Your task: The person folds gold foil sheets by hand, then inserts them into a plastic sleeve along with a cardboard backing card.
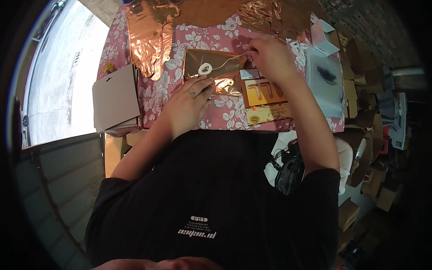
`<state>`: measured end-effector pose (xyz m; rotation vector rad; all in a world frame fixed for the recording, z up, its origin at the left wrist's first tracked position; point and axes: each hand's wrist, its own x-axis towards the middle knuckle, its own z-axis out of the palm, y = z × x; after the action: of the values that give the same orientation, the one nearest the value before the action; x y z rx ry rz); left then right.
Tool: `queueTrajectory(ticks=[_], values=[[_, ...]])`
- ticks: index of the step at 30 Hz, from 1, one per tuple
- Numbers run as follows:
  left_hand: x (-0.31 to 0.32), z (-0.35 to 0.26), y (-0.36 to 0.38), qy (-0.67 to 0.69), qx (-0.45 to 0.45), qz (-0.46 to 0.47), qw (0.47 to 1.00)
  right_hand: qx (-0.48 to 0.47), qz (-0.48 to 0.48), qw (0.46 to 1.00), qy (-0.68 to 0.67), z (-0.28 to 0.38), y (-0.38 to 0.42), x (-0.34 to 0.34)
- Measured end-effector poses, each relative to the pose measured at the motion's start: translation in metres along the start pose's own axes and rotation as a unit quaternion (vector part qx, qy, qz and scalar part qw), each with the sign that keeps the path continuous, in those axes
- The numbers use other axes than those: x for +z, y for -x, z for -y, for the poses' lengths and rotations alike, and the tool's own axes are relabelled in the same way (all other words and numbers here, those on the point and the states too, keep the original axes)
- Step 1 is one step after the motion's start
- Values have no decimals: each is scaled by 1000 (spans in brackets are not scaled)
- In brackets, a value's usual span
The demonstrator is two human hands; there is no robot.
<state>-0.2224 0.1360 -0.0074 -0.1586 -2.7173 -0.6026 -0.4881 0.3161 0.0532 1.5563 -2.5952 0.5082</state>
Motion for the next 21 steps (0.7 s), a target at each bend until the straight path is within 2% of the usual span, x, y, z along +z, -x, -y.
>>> queueTrajectory(ticks=[4,6,8,10,12,14,15,17,18,20,21], values=[[0,-1,0,1,2,3,1000,-17,-12,1000,-24,57,-7,-27],[-2,-2,-2,-3,2,8,1000,-78,-18,996,-36,75,-14,-18],[-3,-3,-3,7,-1,7,1000,-62,9,996,-64,89,-19,-7],[-2,-2,-2,6,0,5,1000,-35,85,989,-112,84,-21,16],[-1,-1,-1,3,-2,1,1000,-37,72,988,-128,79,-13,16],[1,0,-1,-6,-1,5,1000,19,44,966,-256,77,7,-8],[0,0,0,-4,-4,5,1000,87,52,944,-314,70,20,-18],[-2,-1,-1,-4,0,4,1000,27,-8,984,-175,47,54,-37],[-1,0,-1,-3,0,4,1000,28,-7,984,-174,40,73,-43],[1,1,0,13,-5,4,1000,52,25,996,-62,34,115,-47],[0,1,-1,13,-4,4,1000,53,25,996,-62,34,130,-50]])
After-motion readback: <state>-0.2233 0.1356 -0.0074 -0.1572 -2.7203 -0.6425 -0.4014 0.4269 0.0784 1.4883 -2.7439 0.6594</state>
